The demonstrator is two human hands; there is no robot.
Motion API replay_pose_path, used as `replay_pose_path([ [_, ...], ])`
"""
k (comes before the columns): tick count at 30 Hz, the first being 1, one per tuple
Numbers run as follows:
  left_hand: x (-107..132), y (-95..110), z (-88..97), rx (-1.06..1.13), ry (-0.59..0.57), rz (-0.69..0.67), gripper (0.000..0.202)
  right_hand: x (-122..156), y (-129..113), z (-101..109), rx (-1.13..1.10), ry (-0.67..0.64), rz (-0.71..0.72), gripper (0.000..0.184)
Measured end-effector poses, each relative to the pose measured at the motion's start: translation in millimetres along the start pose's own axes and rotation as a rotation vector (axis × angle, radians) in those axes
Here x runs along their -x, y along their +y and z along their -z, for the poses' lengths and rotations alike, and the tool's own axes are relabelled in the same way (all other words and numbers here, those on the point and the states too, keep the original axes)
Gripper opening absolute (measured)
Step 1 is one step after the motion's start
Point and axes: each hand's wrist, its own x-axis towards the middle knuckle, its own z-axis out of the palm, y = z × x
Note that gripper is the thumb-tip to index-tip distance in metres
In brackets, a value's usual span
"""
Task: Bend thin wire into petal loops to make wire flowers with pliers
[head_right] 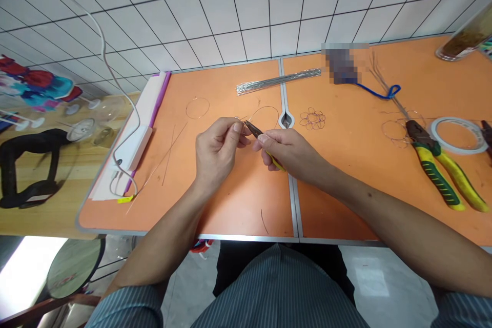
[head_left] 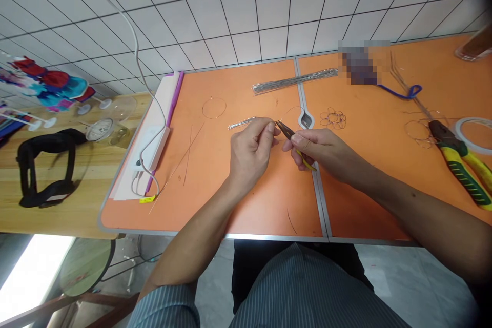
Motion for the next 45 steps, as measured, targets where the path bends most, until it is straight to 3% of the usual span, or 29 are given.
replay_pose_path([
  [12,-0.1,-0.6,0.1,0.007,-0.002,0.016,0.034,-0.8,-1.9,-0.6,-0.019,-0.015,-0.015,0.047],
  [22,7.1,2.2,-9.9,0.118,0.036,0.089,0.033,0.5,-2.1,-5.2,-0.048,0.007,-0.011,0.045],
  [31,8.8,-2.8,-14.9,0.157,0.073,0.001,0.033,1.0,-4.1,-8.2,-0.029,0.009,0.055,0.037],
  [45,7.3,-1.3,-13.1,0.175,0.059,0.036,0.036,2.0,-1.6,-5.4,0.173,0.046,0.078,0.043],
])
